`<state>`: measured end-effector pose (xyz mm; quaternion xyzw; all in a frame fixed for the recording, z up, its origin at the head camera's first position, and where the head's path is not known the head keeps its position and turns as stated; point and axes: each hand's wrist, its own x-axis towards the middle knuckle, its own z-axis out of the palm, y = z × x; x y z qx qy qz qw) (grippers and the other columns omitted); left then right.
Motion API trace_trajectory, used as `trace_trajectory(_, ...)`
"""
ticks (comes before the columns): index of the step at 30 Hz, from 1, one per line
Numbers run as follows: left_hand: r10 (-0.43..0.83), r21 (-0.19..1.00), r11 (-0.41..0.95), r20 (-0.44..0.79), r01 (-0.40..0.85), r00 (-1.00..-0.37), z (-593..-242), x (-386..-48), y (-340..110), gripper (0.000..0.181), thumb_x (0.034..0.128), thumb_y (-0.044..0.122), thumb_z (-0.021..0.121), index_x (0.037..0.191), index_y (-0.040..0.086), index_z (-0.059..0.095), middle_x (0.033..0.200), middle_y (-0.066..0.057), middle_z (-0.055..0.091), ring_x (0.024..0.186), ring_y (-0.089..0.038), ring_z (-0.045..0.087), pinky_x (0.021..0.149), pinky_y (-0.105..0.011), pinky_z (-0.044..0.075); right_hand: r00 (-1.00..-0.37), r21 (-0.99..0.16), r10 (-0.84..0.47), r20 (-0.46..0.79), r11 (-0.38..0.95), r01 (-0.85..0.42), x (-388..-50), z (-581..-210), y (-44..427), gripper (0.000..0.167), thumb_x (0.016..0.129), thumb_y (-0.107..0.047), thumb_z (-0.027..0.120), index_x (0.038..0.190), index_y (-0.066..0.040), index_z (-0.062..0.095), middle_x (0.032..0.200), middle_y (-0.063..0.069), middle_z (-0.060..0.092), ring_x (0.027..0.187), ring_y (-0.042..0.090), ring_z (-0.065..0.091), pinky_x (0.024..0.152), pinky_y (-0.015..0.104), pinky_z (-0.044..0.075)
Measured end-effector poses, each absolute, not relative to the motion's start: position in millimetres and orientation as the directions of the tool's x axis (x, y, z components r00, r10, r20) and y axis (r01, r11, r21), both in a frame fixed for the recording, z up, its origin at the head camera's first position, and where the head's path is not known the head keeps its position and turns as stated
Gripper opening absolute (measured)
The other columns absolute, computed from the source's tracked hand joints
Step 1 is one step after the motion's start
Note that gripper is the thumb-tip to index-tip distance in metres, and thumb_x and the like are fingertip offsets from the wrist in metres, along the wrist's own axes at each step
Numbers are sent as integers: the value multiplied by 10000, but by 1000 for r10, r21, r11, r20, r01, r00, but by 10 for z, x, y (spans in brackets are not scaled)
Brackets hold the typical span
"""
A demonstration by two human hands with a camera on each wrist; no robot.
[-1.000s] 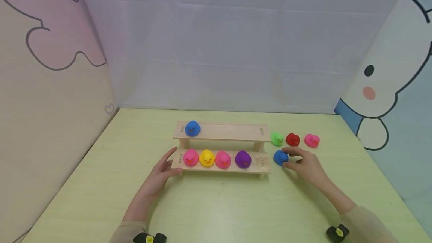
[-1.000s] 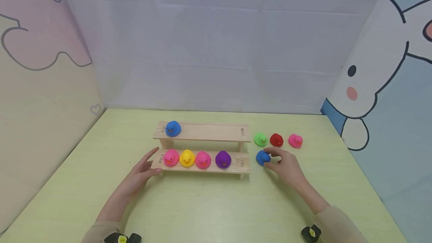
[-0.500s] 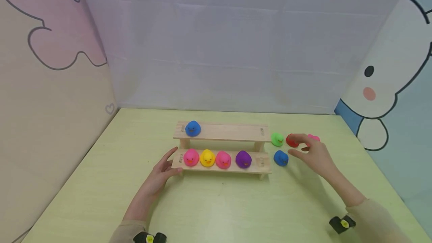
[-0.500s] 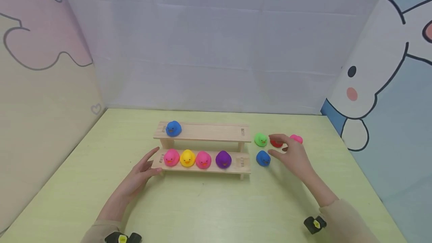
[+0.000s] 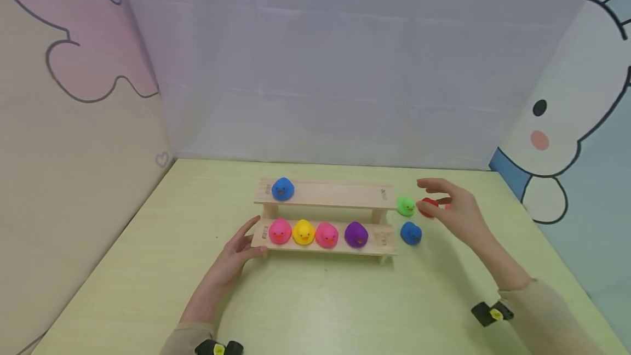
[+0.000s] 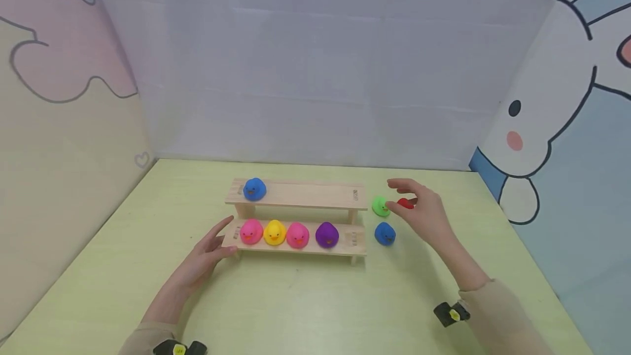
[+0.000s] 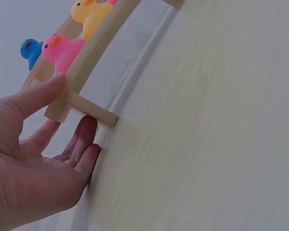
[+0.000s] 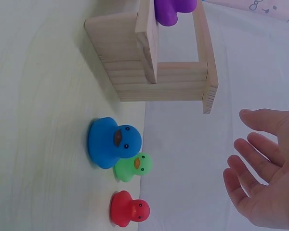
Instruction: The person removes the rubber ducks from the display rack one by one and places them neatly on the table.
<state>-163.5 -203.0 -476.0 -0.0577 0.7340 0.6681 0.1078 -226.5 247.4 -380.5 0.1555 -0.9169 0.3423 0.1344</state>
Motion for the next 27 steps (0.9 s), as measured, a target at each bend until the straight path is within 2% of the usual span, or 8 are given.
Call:
trace_trajectory(5, 52, 967, 98, -242, -236, -969, -4765, -1635, -2021, 741, 939, 150, 647, 1549, 344, 273, 1489, -180, 438, 1249, -263, 524, 1190, -592, 213, -921, -644, -187, 342, 667, -375, -2266, -3776, 2347, 446, 902, -201, 726, 1320, -103, 606, 1275, 153, 661, 1040, 311, 650, 729, 138, 530)
trace_trajectory(8, 45, 965, 100, -248, -243, -968, -4765, -1631, -2016, 739, 938, 162, 650, 1546, 354, 277, 1495, -175, 435, 1264, -270, 516, 1192, -599, 205, -924, -664, -189, 333, 649, -372, -2277, -3758, 2254, 453, 903, -214, 726, 1327, -111, 603, 1279, 148, 662, 1043, 314, 657, 736, 151, 537)
trace_trajectory(13, 43, 966, 107, -242, -236, -969, -4773, -1630, -2019, 738, 937, 167, 652, 1545, 357, 279, 1489, -174, 445, 1262, -266, 523, 1192, -592, 216, -915, -677, -205, 347, 621, -396, -2324, -3738, 2077, 453, 892, -206, 737, 1317, -110, 612, 1269, 132, 675, 1137, 284, 616, 850, 189, 511)
trace_trajectory(18, 43, 966, 106, -241, -235, -970, -4772, -1631, -2025, 739, 938, 160, 648, 1547, 352, 277, 1484, -176, 449, 1241, -246, 535, 1191, -580, 228, -910, -714, -230, 346, 564, -415, -2374, -3731, 1882, 443, 891, -211, 738, 1306, -120, 615, 1266, 118, 675, 1153, 277, 612, 887, 318, 532)
trace_trajectory(24, 41, 967, 101, -241, -236, -970, -4767, -1638, -2027, 740, 935, 161, 650, 1547, 351, 280, 1482, -179, 450, 1207, -231, 556, 1191, -579, 228, -890, -748, -282, 359, 484, -455, -2457, -3744, 1616, 439, 886, -196, 741, 1301, -115, 621, 1264, 110, 676, 1174, 299, 609, 891, 290, 530)
trace_trajectory(27, 45, 967, 103, -238, -232, -970, -4770, -1641, -2025, 742, 937, 156, 648, 1551, 344, 275, 1481, -188, 450, 1196, -230, 567, 1188, -577, 235, -894, -770, -290, 341, 459, -443, -2488, -3751, 1480, 440, 886, -196, 742, 1303, -121, 623, 1270, 105, 674, 1182, 287, 609, 913, 332, 527)
